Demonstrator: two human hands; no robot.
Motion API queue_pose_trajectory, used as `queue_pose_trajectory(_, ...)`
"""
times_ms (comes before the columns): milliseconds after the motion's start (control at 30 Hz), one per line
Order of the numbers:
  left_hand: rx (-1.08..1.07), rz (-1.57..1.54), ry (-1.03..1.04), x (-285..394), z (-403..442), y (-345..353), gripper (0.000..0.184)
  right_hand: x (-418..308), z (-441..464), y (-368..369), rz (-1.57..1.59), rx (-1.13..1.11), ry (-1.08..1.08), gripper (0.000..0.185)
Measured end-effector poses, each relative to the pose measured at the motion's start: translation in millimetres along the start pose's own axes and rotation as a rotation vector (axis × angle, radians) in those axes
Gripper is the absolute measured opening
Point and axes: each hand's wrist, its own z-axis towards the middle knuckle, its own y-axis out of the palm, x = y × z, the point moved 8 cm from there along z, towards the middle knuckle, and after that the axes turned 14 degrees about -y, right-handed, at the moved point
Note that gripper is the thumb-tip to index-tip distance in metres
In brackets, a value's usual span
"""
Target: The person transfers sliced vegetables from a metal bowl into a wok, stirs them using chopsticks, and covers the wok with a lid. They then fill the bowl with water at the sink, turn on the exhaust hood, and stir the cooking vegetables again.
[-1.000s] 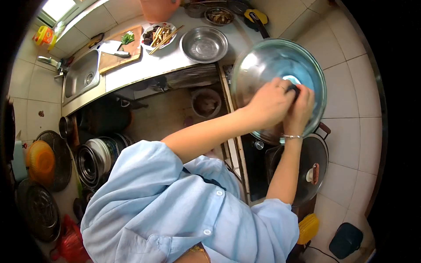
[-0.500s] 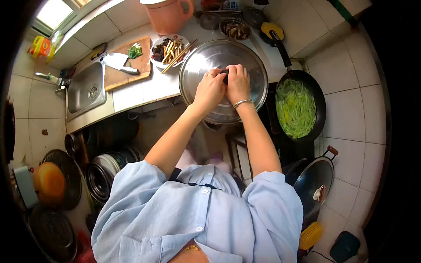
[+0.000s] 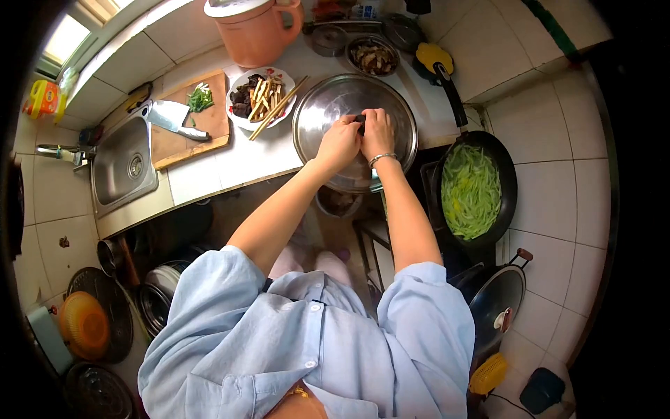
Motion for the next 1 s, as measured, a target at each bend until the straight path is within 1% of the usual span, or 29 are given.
queue_pose_trajectory(233, -0.055, 0.026, -0.02, -6.1, 10.3, 13.4, 0.022, 11.0, 2.3, 10.0, -0.019, -0.011, -0.007, 0.037)
queue_pose_trajectory(433, -0.094, 0.025, -0.038, -11.5, 17.4, 16.4, 0.022, 14.1, 3.6, 15.6, -0.044, 0.023, -0.023, 0.037)
queue_pose_trajectory(767, -0.1, -0.003, -0.028, -18.2, 19.3, 17.5, 0.023, 11.6, 4.9, 18.4, -0.041, -0.017, 0.03, 0.038)
queue_pose_trajectory(900, -0.087, -0.019, -0.025, -22.1, 17.6, 14.0, 0.021, 13.1, 2.1, 25.5, -0.062, 0.02, -0.003, 0.043)
queue_pose_trajectory(1000, -0.077, -0.028, -0.048, -24.7, 15.4, 8.3, 0.021, 11.2, 1.8, 29.6, -0.044, 0.011, -0.006, 0.044)
